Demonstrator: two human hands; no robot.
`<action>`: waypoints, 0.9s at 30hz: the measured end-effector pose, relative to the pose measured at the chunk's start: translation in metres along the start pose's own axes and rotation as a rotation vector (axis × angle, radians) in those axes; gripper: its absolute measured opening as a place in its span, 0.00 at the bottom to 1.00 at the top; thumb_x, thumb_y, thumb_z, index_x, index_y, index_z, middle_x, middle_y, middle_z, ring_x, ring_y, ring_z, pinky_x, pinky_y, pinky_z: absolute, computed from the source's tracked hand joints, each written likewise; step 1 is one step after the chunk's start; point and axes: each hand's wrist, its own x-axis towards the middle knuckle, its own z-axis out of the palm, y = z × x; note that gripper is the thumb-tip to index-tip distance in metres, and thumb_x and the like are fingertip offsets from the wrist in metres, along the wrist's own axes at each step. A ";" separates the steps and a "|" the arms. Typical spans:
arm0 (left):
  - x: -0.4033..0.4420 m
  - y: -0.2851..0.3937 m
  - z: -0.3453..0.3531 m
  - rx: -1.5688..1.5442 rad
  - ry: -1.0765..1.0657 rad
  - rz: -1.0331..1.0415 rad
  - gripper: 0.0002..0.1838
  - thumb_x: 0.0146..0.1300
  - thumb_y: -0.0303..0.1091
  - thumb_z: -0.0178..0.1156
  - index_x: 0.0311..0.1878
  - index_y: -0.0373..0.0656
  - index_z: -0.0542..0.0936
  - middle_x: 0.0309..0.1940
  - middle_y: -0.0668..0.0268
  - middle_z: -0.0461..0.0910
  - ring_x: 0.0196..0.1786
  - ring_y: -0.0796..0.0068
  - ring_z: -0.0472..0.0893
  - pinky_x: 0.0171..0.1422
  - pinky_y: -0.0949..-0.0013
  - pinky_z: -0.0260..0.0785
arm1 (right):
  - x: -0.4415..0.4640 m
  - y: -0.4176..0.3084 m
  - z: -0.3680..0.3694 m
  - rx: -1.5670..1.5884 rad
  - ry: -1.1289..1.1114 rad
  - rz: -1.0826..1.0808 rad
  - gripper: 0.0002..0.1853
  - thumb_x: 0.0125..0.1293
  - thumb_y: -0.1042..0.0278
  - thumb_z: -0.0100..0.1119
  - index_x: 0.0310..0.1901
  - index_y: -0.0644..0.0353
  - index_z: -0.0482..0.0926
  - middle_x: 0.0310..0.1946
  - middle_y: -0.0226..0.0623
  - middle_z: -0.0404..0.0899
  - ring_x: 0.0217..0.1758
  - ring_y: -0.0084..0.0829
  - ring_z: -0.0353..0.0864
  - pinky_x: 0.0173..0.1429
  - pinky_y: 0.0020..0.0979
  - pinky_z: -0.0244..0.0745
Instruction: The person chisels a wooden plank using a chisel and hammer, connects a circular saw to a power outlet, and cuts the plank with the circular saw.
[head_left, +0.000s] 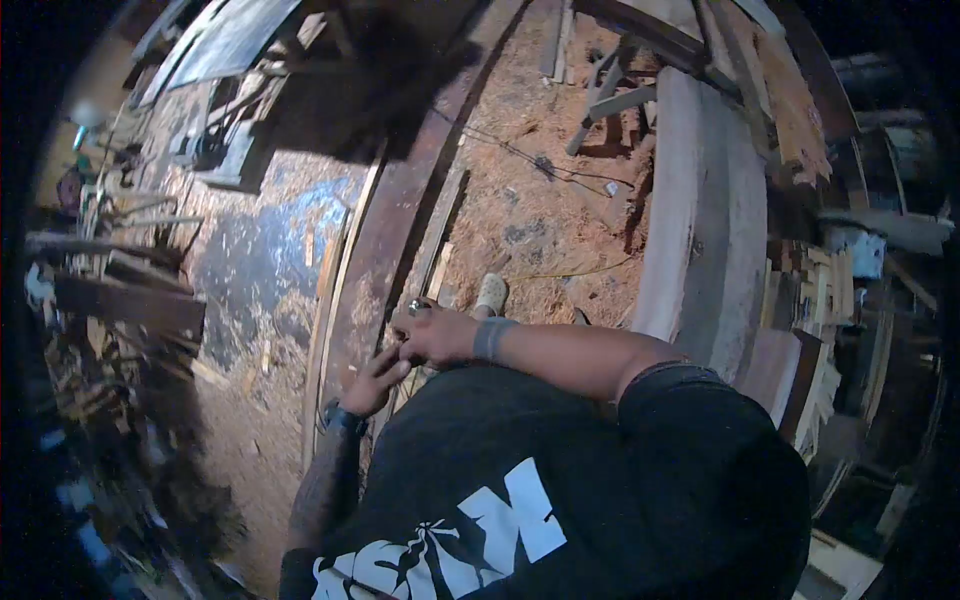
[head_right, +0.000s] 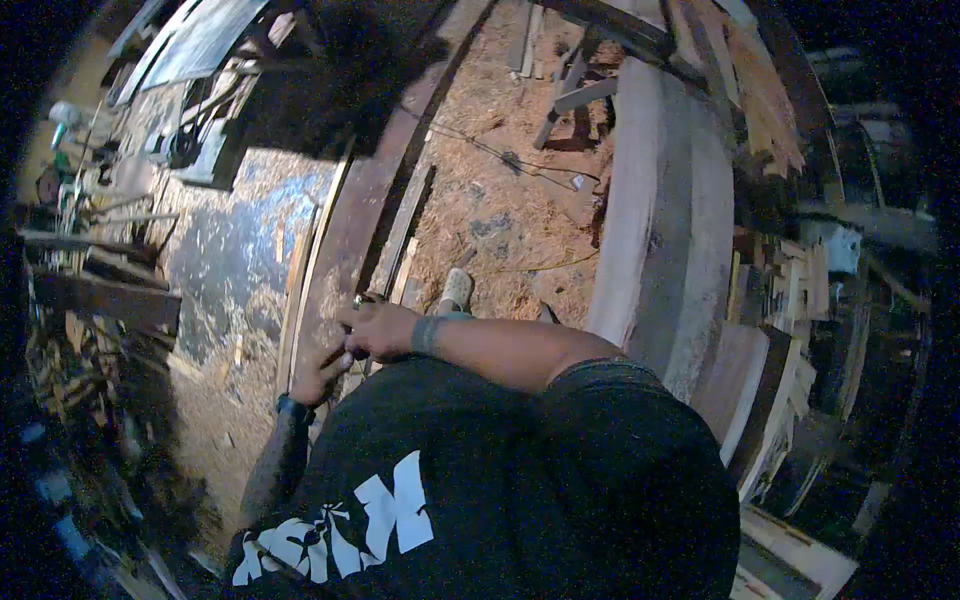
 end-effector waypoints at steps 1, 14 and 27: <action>0.028 -0.003 0.004 -0.236 -0.067 -0.070 0.30 0.77 0.43 0.61 0.74 0.37 0.71 0.61 0.57 0.81 0.59 0.63 0.82 0.69 0.60 0.72 | -0.005 0.007 -0.022 0.033 0.035 0.053 0.22 0.54 0.66 0.67 0.54 0.44 0.86 0.56 0.43 0.73 0.59 0.50 0.79 0.61 0.51 0.77; 0.288 0.157 0.090 -0.221 -0.193 -0.116 0.17 0.80 0.44 0.55 0.60 0.43 0.83 0.29 0.69 0.80 0.29 0.81 0.78 0.36 0.71 0.73 | -0.132 0.132 -0.192 0.442 0.257 0.938 0.17 0.72 0.55 0.65 0.54 0.57 0.83 0.43 0.44 0.84 0.46 0.39 0.86 0.51 0.41 0.79; 0.456 0.134 0.119 0.169 -0.293 -0.089 0.15 0.79 0.35 0.50 0.53 0.38 0.83 0.42 0.61 0.85 0.46 0.64 0.85 0.52 0.62 0.77 | -0.223 0.272 -0.151 0.321 0.067 1.203 0.18 0.65 0.58 0.65 0.49 0.63 0.84 0.43 0.55 0.87 0.48 0.50 0.87 0.53 0.45 0.80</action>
